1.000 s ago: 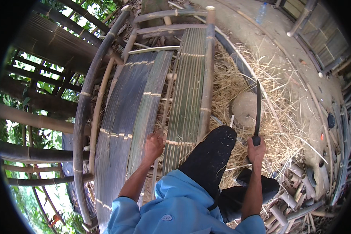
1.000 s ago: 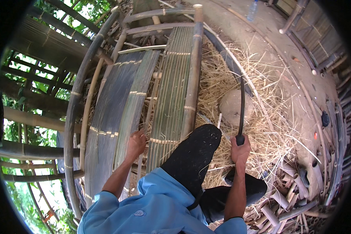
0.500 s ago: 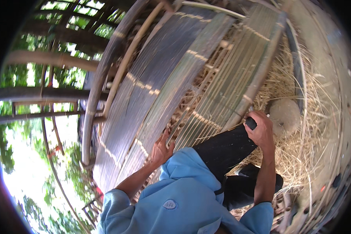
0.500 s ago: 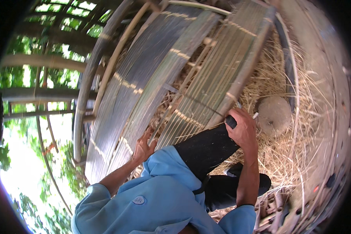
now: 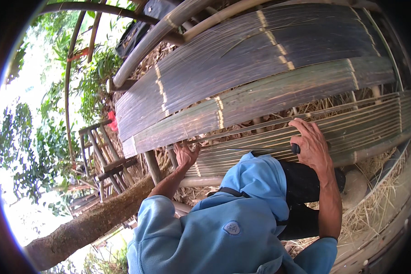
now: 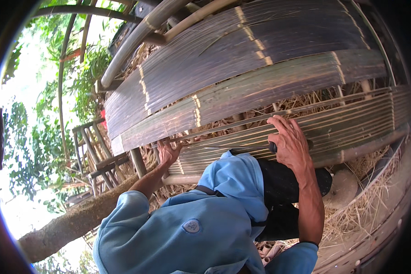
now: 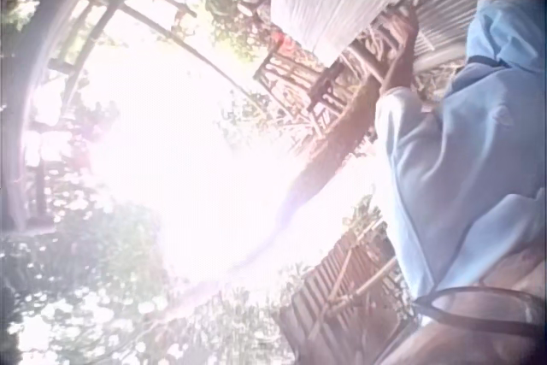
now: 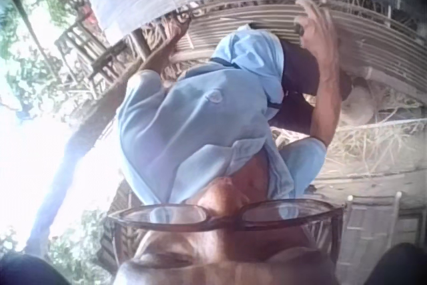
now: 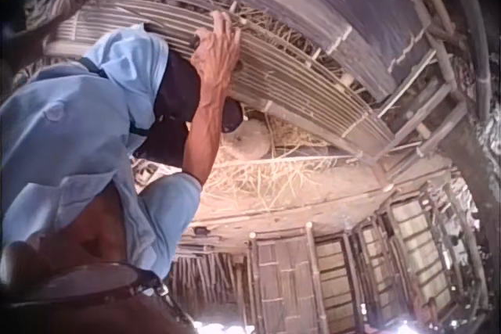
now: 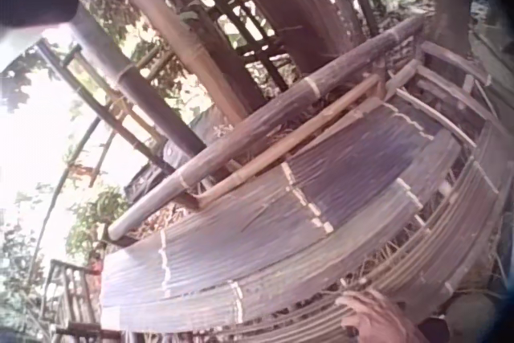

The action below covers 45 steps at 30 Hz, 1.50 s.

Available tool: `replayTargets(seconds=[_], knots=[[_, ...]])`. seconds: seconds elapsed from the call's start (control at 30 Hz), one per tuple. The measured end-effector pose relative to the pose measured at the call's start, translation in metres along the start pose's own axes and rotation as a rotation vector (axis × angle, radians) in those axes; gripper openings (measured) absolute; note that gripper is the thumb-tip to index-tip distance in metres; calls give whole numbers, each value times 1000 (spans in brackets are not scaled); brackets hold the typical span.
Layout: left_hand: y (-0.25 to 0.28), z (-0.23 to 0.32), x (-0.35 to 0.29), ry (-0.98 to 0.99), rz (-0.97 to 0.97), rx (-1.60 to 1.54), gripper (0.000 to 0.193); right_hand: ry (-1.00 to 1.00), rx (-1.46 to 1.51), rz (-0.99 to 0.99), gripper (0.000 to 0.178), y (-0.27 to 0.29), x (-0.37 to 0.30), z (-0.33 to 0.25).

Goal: The person shaves and splits bamboo strips using a knife while sitting on a bamboo platform.

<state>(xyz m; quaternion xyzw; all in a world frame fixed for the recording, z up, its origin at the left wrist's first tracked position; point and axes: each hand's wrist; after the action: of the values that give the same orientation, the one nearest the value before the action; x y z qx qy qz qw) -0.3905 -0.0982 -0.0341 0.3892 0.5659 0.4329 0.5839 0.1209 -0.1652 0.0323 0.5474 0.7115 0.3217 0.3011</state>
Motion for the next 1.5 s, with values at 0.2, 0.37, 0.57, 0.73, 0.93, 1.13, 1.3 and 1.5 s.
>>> replayTargets(seconds=[0.2,0.37,0.57,0.73,0.93,1.13,1.3,1.5], knots=[[-5,-32,3,-26,55,-109,72,27,-150,-59,12,-18,32,-1],[-1,-28,-11,-66,137,-102,53,-43,-165,-143,10,8,37,-22],[-2,-8,-17,-29,93,-200,43,-62,-193,-101,23,52,26,-49],[-7,-13,-19,7,-113,-269,50,-92,-166,-106,26,45,21,-48],[-5,-12,-8,40,-172,-244,54,-123,-141,-97,16,36,25,-44],[1,-27,-10,49,-420,-36,72,-86,-165,3,18,9,6,-28],[7,-19,-21,-246,-322,101,79,-274,-186,-54,22,33,-46,-18],[30,104,-4,-997,-185,-246,31,-638,208,106,27,62,-143,-7]])
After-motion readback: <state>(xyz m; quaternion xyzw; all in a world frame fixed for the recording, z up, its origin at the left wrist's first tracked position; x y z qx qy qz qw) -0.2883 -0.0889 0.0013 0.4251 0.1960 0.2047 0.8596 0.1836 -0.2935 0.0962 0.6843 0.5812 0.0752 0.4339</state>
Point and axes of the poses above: each hand's wrist, its own x-axis towards the middle knuckle, its own y-axis out of the back of the hand, z = x × y, and after that the axes turned 4 degrees about -x, right-handed
